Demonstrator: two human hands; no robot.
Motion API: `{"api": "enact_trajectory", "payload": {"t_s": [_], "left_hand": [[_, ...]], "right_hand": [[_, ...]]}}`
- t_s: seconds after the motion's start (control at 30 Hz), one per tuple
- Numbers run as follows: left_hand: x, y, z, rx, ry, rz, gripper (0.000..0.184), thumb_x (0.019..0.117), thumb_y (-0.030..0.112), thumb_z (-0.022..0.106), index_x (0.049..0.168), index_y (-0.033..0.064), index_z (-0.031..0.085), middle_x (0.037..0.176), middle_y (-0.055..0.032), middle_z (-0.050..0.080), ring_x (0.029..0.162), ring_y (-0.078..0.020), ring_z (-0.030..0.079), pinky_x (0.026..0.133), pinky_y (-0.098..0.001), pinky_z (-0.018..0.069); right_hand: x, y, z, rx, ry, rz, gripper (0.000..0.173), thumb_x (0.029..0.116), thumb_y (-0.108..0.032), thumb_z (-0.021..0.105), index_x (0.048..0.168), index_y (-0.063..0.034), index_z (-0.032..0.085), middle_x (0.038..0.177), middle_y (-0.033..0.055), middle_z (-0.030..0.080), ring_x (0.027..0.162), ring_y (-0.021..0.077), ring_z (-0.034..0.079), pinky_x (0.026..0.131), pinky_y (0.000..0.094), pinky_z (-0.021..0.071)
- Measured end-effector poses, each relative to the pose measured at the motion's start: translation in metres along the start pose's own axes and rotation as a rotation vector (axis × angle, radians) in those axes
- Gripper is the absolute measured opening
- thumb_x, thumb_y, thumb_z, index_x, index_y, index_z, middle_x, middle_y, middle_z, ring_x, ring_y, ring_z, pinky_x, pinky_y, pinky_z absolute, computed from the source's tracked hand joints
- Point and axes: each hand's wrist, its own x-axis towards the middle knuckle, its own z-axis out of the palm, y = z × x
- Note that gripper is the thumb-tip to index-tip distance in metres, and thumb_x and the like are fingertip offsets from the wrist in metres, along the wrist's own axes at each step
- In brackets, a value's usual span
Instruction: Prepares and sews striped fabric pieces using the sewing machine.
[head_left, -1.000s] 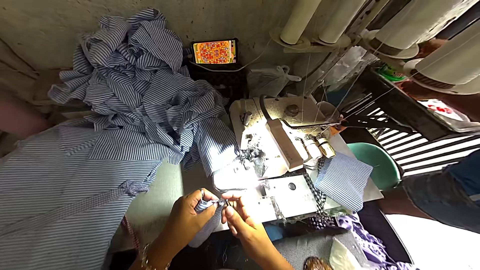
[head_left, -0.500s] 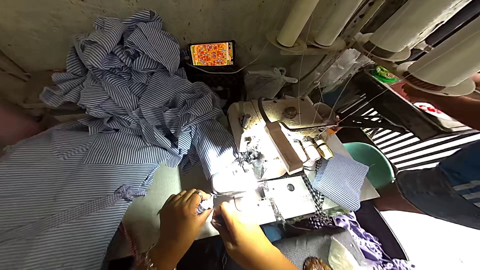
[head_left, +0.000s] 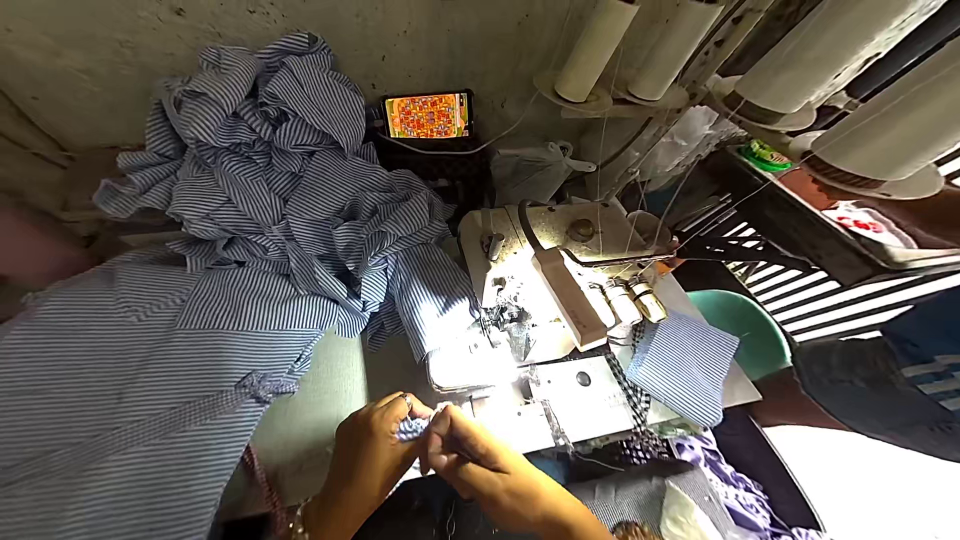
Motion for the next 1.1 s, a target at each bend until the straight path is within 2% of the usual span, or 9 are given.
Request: {"api": "enact_trajectory", "payload": {"t_s": [0.13,0.37,0.53,0.7,0.87,0.93,1.0,1.03,1.1], "left_hand": [[-0.012,-0.017,-0.023,-0.413,-0.261,-0.018,0.036,0.0821,0.048,0.078,0.09,0.0134,0.074,0.084,0.0047,0.073,0.079,0.0029,0.066,0.07,-0.0164,0.0534],[-0.022,-0.017,-0.053,-0.467,-0.371,0.082,0.038,0.0991,0.047,0.062,0.084,0.0126,0.068,0.074,0.0031,0.065,0.068,0.0016,0.059,0.059,-0.0147,0.0449],[-0.022,-0.007,-0.065,-0.204,-0.238,0.257,0.053,0.102,0.058,0.048,0.073,0.0163,0.062,0.066,0.0024,0.05,0.065,-0.0104,0.048,0.059,-0.0245,0.0367],[-0.031,-0.018,-0.077,0.033,-0.085,0.262,0.054,0.1067,0.053,0.038,0.078,0.0154,0.064,0.069,-0.0014,0.056,0.063,-0.0163,0.057,0.054,-0.0292,0.0459],[-0.043,-0.063,-0.099,-0.071,-0.018,0.077,0.045,0.1026,0.047,0.054,0.08,0.011,0.068,0.069,-0.0026,0.061,0.066,-0.0078,0.058,0.06,-0.0223,0.0443],[-0.047,-0.072,-0.103,-0.114,-0.014,0.011,0.039,0.0999,0.046,0.058,0.089,0.0132,0.076,0.077,-0.0011,0.07,0.075,-0.0011,0.063,0.068,-0.0177,0.0479],[-0.048,-0.073,-0.1,-0.158,-0.006,-0.003,0.035,0.0991,0.044,0.06,0.09,0.0135,0.076,0.078,0.0,0.069,0.076,0.0015,0.062,0.07,-0.0149,0.047],[-0.047,-0.071,-0.096,-0.182,-0.002,-0.001,0.035,0.0991,0.044,0.061,0.09,0.0139,0.077,0.077,0.0009,0.068,0.076,0.0025,0.061,0.07,-0.0138,0.0463],[-0.042,-0.065,-0.089,-0.246,-0.004,0.014,0.033,0.0997,0.043,0.062,0.092,0.0143,0.076,0.077,0.0019,0.068,0.076,0.0039,0.06,0.071,-0.0125,0.0454]], "right_hand": [[-0.027,-0.026,-0.021,-0.233,-0.002,0.002,0.016,0.1055,-0.013,0.049,0.108,0.0019,0.055,0.085,0.0064,0.055,0.073,0.0049,0.053,0.068,0.0184,0.0464],[-0.071,-0.065,-0.056,-0.216,-0.061,0.101,0.017,0.1098,-0.023,0.047,0.108,-0.0062,0.052,0.089,0.0026,0.055,0.078,-0.001,0.053,0.071,0.0145,0.0452],[-0.08,-0.085,-0.062,-0.147,-0.117,0.122,0.016,0.1103,-0.022,0.045,0.108,-0.0088,0.053,0.094,0.0018,0.054,0.088,0.0001,0.055,0.079,0.0175,0.0457],[-0.086,-0.086,-0.074,-0.181,-0.088,0.097,0.015,0.1094,-0.027,0.047,0.112,-0.0159,0.056,0.095,-0.0055,0.056,0.088,-0.004,0.053,0.079,0.0153,0.0437],[-0.117,-0.095,-0.128,-0.308,0.309,0.219,0.009,0.1061,-0.035,0.054,0.108,-0.0382,0.063,0.089,-0.0238,0.06,0.067,-0.0143,0.051,0.057,0.0066,0.0421],[-0.135,-0.096,-0.156,-0.708,0.625,0.339,0.004,0.1036,-0.022,0.054,0.105,-0.0223,0.059,0.083,-0.0133,0.061,0.059,-0.0049,0.05,0.051,0.015,0.0426],[-0.141,-0.09,-0.168,-1.158,0.639,0.488,0.038,0.1009,-0.016,0.06,0.125,0.0135,0.06,0.107,0.027,0.068,0.089,0.0347,0.069,0.077,0.0557,0.055],[-0.136,-0.082,-0.159,-1.212,0.596,0.489,0.042,0.1001,-0.015,0.061,0.126,0.0188,0.059,0.114,0.0371,0.065,0.1,0.0489,0.068,0.084,0.0686,0.0511],[-0.115,-0.06,-0.117,-1.143,0.485,0.327,0.027,0.0959,-0.015,0.064,0.105,0.0092,0.072,0.101,0.0251,0.072,0.089,0.0339,0.072,0.079,0.0509,0.0586]]}}
